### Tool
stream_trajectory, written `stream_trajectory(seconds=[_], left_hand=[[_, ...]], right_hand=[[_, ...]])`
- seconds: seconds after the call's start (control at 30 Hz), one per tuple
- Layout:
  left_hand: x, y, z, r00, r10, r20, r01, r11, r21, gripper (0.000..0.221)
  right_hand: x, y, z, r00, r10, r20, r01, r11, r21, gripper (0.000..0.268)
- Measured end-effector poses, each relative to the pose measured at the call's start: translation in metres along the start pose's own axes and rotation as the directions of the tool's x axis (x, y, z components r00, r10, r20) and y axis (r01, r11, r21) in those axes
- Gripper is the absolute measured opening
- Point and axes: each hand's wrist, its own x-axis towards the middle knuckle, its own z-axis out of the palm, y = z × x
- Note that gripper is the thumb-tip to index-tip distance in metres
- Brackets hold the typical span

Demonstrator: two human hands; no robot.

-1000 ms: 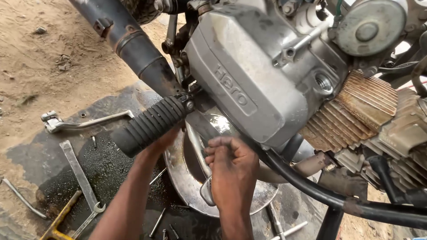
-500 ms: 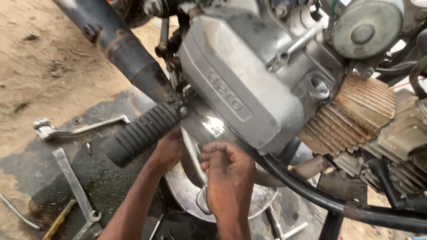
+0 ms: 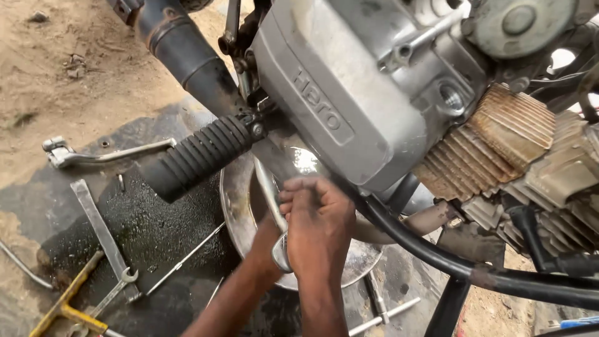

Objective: Removing and inspecting the engine side cover of a motorcycle.

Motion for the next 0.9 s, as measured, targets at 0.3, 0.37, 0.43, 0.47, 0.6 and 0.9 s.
stream_trajectory(seconds=[0.3,0.37,0.43,0.47,0.6,0.9], left_hand=[[-0.018,0.060,-0.061,0.886,-0.438,-0.149,0.420,0.897,-0.138,0.029],[-0.030,0.077,-0.074,0.868,-0.435,-0.238,0.432,0.899,-0.066,0.030],[-0.042,0.077,-0.093,0.846,-0.428,-0.319,0.453,0.891,0.005,0.032],[-0.052,0.069,-0.105,0.831,-0.380,-0.405,0.439,0.896,0.059,0.031],[-0.095,0.013,-0.166,0.715,-0.331,-0.616,0.526,0.835,0.162,0.031],[-0.151,-0.221,-0.353,0.827,-0.011,-0.562,0.202,0.939,0.280,0.039]], right_hand=[[0.001,-0.009,-0.003,0.989,0.113,0.098,-0.109,0.993,-0.046,0.020],[0.015,-0.002,-0.007,0.965,0.110,0.240,-0.118,0.993,0.019,0.021],[0.025,-0.012,-0.012,0.924,0.102,0.369,-0.140,0.987,0.078,0.027],[0.026,-0.024,-0.014,0.873,0.134,0.469,-0.257,0.944,0.209,0.031],[0.062,0.014,-0.006,0.733,-0.041,0.679,-0.491,0.660,0.569,0.039],[0.073,0.045,0.001,0.645,-0.360,0.674,-0.557,0.383,0.737,0.032]])
